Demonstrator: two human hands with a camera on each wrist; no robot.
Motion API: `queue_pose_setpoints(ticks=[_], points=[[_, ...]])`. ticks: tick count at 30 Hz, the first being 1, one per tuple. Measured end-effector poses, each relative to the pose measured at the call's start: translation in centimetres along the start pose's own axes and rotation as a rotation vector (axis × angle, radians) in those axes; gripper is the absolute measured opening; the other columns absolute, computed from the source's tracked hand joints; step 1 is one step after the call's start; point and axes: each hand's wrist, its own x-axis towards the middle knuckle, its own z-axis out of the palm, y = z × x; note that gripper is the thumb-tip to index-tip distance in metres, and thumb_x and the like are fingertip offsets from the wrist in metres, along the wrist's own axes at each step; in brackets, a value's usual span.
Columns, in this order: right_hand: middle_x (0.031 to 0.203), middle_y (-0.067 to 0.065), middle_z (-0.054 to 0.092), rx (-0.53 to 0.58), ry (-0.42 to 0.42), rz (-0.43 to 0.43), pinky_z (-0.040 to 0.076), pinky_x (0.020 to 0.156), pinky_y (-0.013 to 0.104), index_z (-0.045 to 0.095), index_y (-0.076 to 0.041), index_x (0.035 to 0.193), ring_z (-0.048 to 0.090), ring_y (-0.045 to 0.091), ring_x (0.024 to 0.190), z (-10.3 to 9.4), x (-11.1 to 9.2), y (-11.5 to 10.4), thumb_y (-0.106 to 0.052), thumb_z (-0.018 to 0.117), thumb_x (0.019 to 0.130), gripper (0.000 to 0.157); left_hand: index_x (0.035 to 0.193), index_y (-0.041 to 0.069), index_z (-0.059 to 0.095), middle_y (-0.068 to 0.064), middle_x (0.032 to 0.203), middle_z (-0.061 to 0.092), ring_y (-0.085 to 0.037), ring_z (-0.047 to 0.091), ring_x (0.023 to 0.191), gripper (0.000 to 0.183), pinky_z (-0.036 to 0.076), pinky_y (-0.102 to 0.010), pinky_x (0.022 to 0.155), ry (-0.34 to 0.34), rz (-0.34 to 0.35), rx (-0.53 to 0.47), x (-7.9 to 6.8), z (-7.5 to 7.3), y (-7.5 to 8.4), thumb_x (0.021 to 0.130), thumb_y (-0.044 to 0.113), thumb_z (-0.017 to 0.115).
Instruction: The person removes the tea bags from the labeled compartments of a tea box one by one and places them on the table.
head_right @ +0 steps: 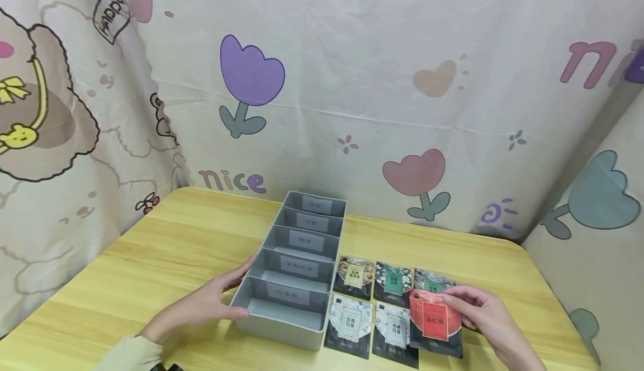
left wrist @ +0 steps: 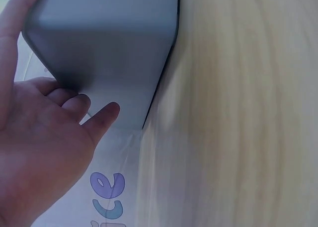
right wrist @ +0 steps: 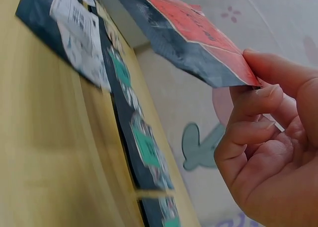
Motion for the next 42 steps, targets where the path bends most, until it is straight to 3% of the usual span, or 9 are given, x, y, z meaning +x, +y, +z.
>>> queue_pose_setpoints(ticks=[6,14,21,26,29,36,42], points=[[0.078,-0.005,0.056,-0.010,-0.046,0.047,0.039,0.052,0.023,0.073,-0.022,0.094,0.043,0.008,0.057,-1.5,-0.2,0.7,-0.018,0.062,0.095,0.012,0.155,0.005,0.009,-0.023,0.156,0.010,-0.049,0.032,0.132,0.099,0.025,-0.063,0.106,0.007,0.013,-0.008,-0.2,-0.1,-0.1,0.084,0.024,0.075],[0.079,-0.002,0.055,-0.094,-0.107,0.065,0.042,0.055,0.024,0.071,-0.010,0.101,0.046,0.011,0.061,-2.8,-0.3,2.1,-0.020,0.062,0.095,0.015,0.155,0.005,0.009,-0.025,0.155,0.012,-0.051,0.034,0.130,0.099,0.025,-0.064,0.105,0.002,0.030,0.002,0.1,0.0,-0.1,0.084,0.024,0.076],[0.069,-0.001,0.049,-0.193,-0.134,0.054,0.041,0.053,0.023,0.066,0.004,0.106,0.047,0.011,0.060,-2.8,-0.3,2.4,-0.022,0.066,0.092,0.030,0.155,0.005,0.010,-0.025,0.155,0.011,-0.051,0.034,0.130,0.099,0.025,-0.064,0.105,0.004,0.023,0.006,0.1,0.0,0.0,0.084,0.025,0.076],[0.067,-0.002,0.047,-0.253,-0.167,0.028,0.039,0.051,0.022,0.065,0.006,0.105,0.046,0.011,0.059,-2.4,-0.1,2.4,-0.024,0.067,0.092,0.033,0.155,0.005,0.010,-0.024,0.156,0.010,-0.051,0.034,0.130,0.100,0.025,-0.064,0.105,0.007,0.016,0.013,0.0,0.0,0.0,0.083,0.029,0.076],[0.068,-0.001,0.048,-0.306,-0.144,0.042,0.039,0.052,0.023,0.067,0.004,0.103,0.046,0.013,0.061,-2.1,0.0,2.4,-0.025,0.068,0.091,0.032,0.155,0.004,0.009,-0.025,0.155,0.011,-0.051,0.034,0.130,0.100,0.026,-0.065,0.104,0.005,0.025,0.015,0.0,0.0,-0.1,0.083,0.029,0.076],[0.090,0.002,0.061,-0.442,-0.053,0.033,0.043,0.060,0.025,0.071,0.000,0.100,0.047,0.017,0.078,-1.3,0.4,2.4,-0.025,0.074,0.085,0.028,0.155,0.004,0.009,-0.026,0.155,0.012,-0.051,0.035,0.130,0.101,0.026,-0.066,0.104,0.003,0.041,0.026,-0.1,0.0,0.0,0.084,0.029,0.076],[0.090,0.003,0.062,-0.484,-0.059,-0.028,0.042,0.058,0.024,0.072,-0.002,0.097,0.046,0.015,0.075,-1.3,0.5,2.9,-0.024,0.075,0.084,0.025,0.155,0.005,0.009,-0.024,0.156,0.012,-0.049,0.035,0.131,0.101,0.026,-0.064,0.104,0.006,0.025,0.017,-0.1,0.0,-0.1,0.083,0.029,0.075]])
